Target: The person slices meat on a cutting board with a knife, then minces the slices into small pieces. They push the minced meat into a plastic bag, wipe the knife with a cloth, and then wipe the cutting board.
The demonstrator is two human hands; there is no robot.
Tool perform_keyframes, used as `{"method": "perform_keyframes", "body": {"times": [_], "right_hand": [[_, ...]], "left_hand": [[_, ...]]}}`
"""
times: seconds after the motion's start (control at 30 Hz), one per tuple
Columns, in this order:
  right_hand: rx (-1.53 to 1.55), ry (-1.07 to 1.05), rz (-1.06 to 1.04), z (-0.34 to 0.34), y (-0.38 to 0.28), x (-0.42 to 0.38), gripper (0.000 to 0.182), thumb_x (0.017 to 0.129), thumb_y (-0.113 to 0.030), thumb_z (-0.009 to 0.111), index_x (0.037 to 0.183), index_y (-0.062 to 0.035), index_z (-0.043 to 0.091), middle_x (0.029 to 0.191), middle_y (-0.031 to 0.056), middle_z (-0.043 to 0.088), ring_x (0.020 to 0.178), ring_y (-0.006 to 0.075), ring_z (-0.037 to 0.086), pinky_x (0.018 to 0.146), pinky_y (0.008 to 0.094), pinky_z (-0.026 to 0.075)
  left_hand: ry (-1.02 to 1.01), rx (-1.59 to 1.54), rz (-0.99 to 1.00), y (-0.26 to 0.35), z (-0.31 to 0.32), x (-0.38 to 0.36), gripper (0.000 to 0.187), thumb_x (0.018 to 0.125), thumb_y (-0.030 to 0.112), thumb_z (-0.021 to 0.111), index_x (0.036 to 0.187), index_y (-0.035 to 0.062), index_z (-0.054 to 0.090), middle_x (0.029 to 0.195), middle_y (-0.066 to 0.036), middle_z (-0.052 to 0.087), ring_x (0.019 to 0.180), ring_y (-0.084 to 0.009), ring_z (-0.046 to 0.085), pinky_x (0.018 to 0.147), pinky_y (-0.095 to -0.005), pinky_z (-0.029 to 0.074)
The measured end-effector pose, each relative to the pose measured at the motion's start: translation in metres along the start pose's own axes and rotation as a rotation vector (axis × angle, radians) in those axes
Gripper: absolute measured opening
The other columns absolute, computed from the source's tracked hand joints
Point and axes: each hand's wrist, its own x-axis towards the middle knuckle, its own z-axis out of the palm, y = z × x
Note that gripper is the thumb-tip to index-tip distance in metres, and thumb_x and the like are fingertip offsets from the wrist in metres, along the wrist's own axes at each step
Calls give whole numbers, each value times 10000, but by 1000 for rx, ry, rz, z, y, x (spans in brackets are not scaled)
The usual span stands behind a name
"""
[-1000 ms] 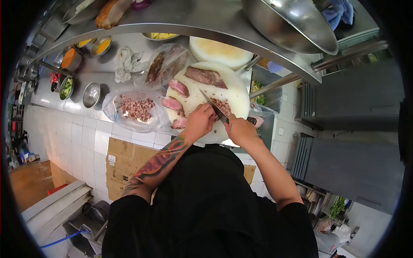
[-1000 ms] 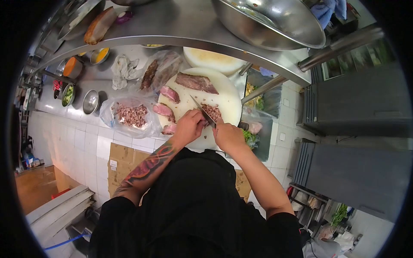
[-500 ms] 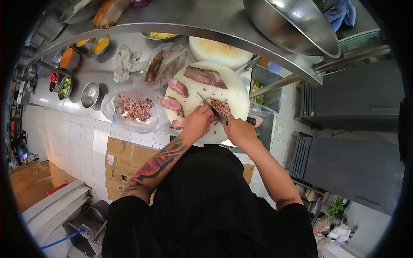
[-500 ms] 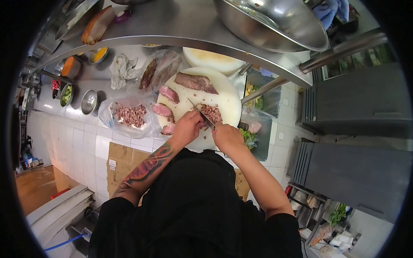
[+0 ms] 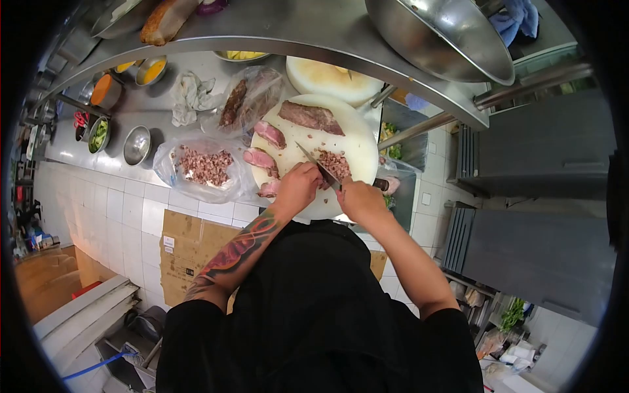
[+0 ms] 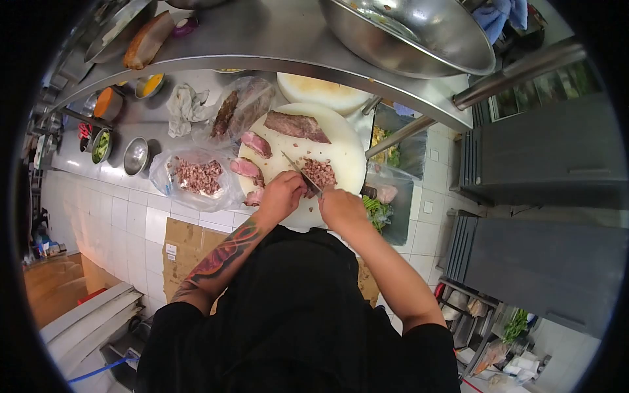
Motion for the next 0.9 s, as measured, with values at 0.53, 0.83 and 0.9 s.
{"method": "perform_keyframes", "body": {"times": [0.53,0.83,0.9], "right_hand": [[35,-34,-1,-25,-4,-14,334,1077,-310,609,1147,8,685,1025,259,789,1001,444,777,902,555,601],[64,-7,-28,-1,1,1,349,1068,-354,642,1122,-11,674,952,230,784,939,448,771,830,579,597],[48,-20,-32,-18,-2,-11,359,1066,-360,645,1128,-7,672,959,235,783,945,452,771,837,578,598]], "left_hand": [[27,-40,47,-3,-9,-3,177,816,-47,769,962,51,744,1044,-113,708,1014,-355,704,863,-454,596],[2,-20,79,-10,-11,-5,158,813,-41,776,939,50,752,1036,-108,718,989,-355,718,850,-444,603],[30,-20,82,-11,-11,-3,152,812,-42,775,932,49,753,1036,-107,724,981,-356,721,846,-443,604]]}}
